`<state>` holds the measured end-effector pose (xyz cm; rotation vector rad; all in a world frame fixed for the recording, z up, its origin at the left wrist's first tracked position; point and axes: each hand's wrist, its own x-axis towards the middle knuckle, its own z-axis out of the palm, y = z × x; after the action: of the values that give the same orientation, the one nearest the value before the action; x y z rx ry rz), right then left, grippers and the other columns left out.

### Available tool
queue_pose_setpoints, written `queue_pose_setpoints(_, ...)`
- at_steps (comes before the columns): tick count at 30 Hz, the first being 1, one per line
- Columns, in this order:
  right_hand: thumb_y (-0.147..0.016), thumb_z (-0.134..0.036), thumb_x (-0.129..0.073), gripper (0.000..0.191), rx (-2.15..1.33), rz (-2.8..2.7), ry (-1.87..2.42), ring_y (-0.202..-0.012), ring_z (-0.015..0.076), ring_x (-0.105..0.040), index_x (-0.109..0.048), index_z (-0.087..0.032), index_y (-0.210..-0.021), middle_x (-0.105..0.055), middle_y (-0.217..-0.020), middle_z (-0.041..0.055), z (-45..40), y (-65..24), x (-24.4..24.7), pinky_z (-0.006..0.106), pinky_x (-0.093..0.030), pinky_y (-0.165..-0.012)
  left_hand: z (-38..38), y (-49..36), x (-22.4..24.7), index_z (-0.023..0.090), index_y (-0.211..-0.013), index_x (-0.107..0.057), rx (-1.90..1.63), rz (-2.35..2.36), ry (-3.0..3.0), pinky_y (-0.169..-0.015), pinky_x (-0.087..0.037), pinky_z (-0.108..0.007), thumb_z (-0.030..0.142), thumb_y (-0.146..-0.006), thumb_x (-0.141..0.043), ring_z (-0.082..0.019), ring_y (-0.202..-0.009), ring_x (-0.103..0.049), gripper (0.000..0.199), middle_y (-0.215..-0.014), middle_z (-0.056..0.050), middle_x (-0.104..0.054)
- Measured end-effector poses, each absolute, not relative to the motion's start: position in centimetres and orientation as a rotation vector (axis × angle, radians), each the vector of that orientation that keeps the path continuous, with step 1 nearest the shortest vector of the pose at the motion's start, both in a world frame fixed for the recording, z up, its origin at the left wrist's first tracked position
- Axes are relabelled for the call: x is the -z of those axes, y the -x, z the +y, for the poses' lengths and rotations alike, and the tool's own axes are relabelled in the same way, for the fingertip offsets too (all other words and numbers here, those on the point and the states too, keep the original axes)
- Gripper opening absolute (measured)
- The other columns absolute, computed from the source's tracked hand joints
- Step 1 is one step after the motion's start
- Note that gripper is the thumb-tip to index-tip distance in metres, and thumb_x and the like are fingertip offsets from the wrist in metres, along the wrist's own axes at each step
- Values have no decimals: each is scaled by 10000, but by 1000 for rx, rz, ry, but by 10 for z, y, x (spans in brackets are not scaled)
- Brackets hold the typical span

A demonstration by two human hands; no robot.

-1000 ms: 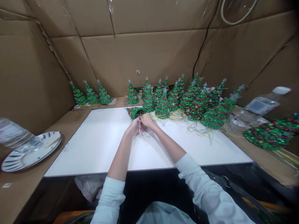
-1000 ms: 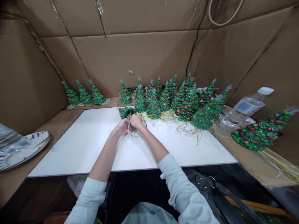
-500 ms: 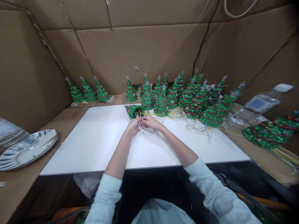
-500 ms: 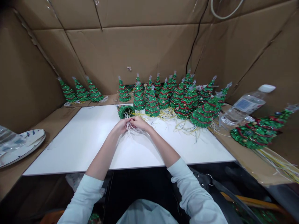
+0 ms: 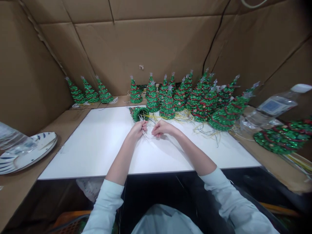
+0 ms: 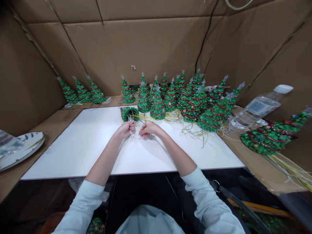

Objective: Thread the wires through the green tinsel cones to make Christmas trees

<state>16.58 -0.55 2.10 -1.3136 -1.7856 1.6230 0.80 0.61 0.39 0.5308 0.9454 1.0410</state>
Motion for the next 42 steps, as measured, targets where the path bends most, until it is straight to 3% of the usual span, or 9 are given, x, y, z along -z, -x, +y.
queue_pose_setpoints(9,-615,-154,-678,78,-1589,-1798,1310,-440,69,-529,-664,-87,-651,-643,-543,33,-8,-186,-33,164,-428,-431,7,-5,-4,135,-682,-434,-1006,940,-526,-310,-128,-122,151,-887,-362,-8,-302,-184,218,-444,100,-200)
queue_pose_setpoints(12,-672,-271,-650,183,-1400,-1844,1196,-354,38,-406,-669,-95,-718,-618,-539,15,-9,-184,-40,169,-313,-355,6,-5,-5,133,-671,-430,-1004,944,-535,-308,-127,-123,159,-895,-341,-8,-296,-185,242,-433,99,-202)
queue_pose_setpoints(14,-750,-357,-573,279,-1127,-1784,1197,-367,44,-397,-668,-104,-817,-619,-572,19,-6,-180,-45,179,-319,-377,6,-6,-5,131,-667,-430,-1004,946,-534,-308,-126,-124,159,-898,-330,-7,-293,-185,253,-428,99,-207)
queue_pose_setpoints(17,-816,-362,-492,305,-575,-1698,1335,-631,104,-567,-660,-136,-933,-669,-808,67,6,-173,-48,217,-444,-598,6,-6,-5,130,-668,-431,-1009,939,-524,-307,-127,-123,157,-897,-334,-7,-294,-184,250,-430,99,-207)
queue_pose_setpoints(20,-775,-347,-566,257,-313,-1855,1530,-915,179,-584,-675,-176,-934,-660,-986,83,23,-165,-45,286,-435,-802,5,-6,-6,130,-671,-433,-1008,935,-516,-308,-127,-122,151,-894,-340,-6,-296,-180,243,-431,102,-200)
queue_pose_setpoints(24,-726,-281,-606,157,-441,-1885,1731,-867,198,-619,-699,-186,-810,-690,-845,75,38,-158,-35,282,-453,-763,5,-6,-5,127,-672,-434,-1008,940,-514,-310,-120,-123,145,-897,-331,-4,-294,-173,248,-428,106,-192)
queue_pose_setpoints(33,-709,-92,-536,84,-1247,-941,1331,-458,84,-569,-567,-128,-640,-589,-518,-5,53,-165,-21,177,-470,-476,5,-5,-8,126,-665,-429,-985,928,-470,-304,-105,-124,147,-891,-336,-3,-295,-168,245,-437,103,-192)
queue_pose_setpoints(42,-767,-96,-500,152,-1262,-881,1143,-452,41,-502,-568,-136,-637,-534,-510,-34,45,-175,-28,183,-509,-532,7,-4,-8,123,-658,-437,-981,950,-483,-306,-84,-126,109,-853,-354,-1,-292,-156,213,-435,110,-169)
